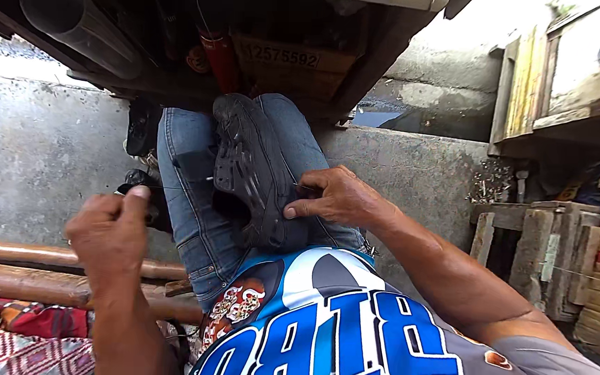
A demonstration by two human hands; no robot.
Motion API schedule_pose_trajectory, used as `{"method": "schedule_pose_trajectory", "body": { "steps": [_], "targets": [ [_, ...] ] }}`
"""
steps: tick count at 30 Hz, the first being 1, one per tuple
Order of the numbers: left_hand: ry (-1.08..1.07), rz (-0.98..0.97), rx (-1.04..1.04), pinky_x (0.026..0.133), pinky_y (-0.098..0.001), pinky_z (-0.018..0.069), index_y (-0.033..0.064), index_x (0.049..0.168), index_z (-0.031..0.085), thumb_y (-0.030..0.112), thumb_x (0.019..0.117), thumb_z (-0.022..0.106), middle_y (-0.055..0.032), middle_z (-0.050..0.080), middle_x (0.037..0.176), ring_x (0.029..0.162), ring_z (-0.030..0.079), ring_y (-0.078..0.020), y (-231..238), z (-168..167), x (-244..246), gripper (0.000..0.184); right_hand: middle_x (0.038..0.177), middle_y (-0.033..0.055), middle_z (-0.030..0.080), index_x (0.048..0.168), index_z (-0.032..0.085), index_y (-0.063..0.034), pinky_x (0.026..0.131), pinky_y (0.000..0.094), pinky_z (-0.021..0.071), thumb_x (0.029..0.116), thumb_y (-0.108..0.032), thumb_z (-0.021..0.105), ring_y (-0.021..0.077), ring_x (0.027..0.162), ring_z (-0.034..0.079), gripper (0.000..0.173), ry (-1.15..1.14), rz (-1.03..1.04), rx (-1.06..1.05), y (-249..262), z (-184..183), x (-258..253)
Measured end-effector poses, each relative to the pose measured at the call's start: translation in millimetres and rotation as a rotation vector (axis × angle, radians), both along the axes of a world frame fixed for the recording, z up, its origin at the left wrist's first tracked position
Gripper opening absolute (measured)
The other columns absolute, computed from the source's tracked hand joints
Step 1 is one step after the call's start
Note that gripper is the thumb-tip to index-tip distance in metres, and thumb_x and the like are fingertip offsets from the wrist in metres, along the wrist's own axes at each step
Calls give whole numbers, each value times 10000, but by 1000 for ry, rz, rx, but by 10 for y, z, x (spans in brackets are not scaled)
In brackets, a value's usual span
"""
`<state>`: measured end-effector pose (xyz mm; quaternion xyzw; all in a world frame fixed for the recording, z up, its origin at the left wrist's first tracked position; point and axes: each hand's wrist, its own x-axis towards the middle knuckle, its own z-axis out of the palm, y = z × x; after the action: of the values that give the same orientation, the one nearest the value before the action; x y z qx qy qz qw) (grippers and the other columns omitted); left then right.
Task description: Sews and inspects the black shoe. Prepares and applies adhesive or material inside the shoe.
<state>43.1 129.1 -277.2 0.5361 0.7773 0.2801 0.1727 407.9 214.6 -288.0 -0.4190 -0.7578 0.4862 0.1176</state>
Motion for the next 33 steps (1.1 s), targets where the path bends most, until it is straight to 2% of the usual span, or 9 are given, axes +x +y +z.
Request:
{"method": "schedule_pose_trajectory", "body": {
  "steps": [3, 6, 8, 9, 12, 18, 23, 27, 33],
  "targets": [
    [-598, 29, 228, 659, -219, 533, 202, 806, 657, 265, 1007, 630, 102, 630, 794, 700, 603, -35, 24, 18, -21, 212, 591, -60, 521, 744, 627, -164, 499, 301, 394, 865, -552, 760, 77, 523, 477, 428, 43, 25, -1, 39, 9, -19],
    [-1296, -260, 278, 1079, -465, 498, 101, 1068, 721, 305, 1062, 474, -67, 677, 1242, 1201, 633, -260, 73, 143, 124, 320, 597, -57, 527, 758, 626, -156, 495, 283, 391, 857, -533, 779, 72, 523, 478, 419, 78, 10, -7, 38, -13, -20],
    [-1523, -326, 285, 1124, -534, 453, 66, 1094, 706, 357, 1080, 420, -111, 679, 1250, 1230, 626, -303, 119, 186, 243, 409, 610, -53, 538, 783, 633, -148, 497, 278, 403, 851, -511, 796, 70, 531, 487, 404, 93, -7, -19, 37, -18, -14],
    [-1570, -305, 264, 1063, -513, 511, 73, 1125, 697, 355, 1095, 385, -74, 704, 1112, 1097, 680, -258, 140, 203, 279, 421, 618, -50, 540, 790, 630, -145, 500, 276, 404, 848, -499, 803, 71, 537, 489, 398, 98, -12, -37, 37, -17, -11],
    [-1566, -163, 182, 709, -288, 585, 105, 1162, 637, 302, 1127, 255, 57, 556, 693, 610, 586, -85, 223, 126, 205, 431, 620, -44, 539, 768, 613, -137, 505, 269, 401, 844, -456, 819, 70, 544, 491, 388, 116, -11, -107, 50, -20, -14],
    [-1359, 100, 161, 495, -153, 455, 108, 1117, 639, 272, 1127, 296, 110, 424, 579, 452, 424, -8, 240, -270, -290, 380, 589, -54, 489, 713, 583, -138, 508, 275, 361, 863, -467, 801, 68, 531, 446, 422, 123, 60, -135, 129, -107, -47],
    [-1247, 170, 140, 478, -151, 438, 140, 1088, 639, 281, 1129, 302, 124, 421, 574, 445, 410, 0, 237, -181, -293, 368, 586, -40, 474, 713, 569, -126, 514, 292, 358, 887, -448, 784, 83, 533, 442, 425, 98, 104, -133, 157, -74, -79],
    [-1105, -112, -28, 608, -215, 561, 199, 1147, 682, 406, 1092, 404, 125, 550, 675, 572, 557, -22, 108, 44, -14, 351, 607, -24, 533, 771, 623, -115, 519, 293, 413, 865, -433, 815, 94, 544, 494, 383, 118, 44, -106, 112, -87, 1],
    [-1100, -377, -228, 872, -342, 601, 162, 1222, 679, 622, 850, 727, 16, 721, 1050, 959, 698, -132, 57, 132, 828, 594, 1085, 63, 631, 1250, 616, -78, 608, 271, 523, 846, -294, 833, 108, 730, 591, 507, 216, -223, -74, -68, -44, 107]
  ]
}}
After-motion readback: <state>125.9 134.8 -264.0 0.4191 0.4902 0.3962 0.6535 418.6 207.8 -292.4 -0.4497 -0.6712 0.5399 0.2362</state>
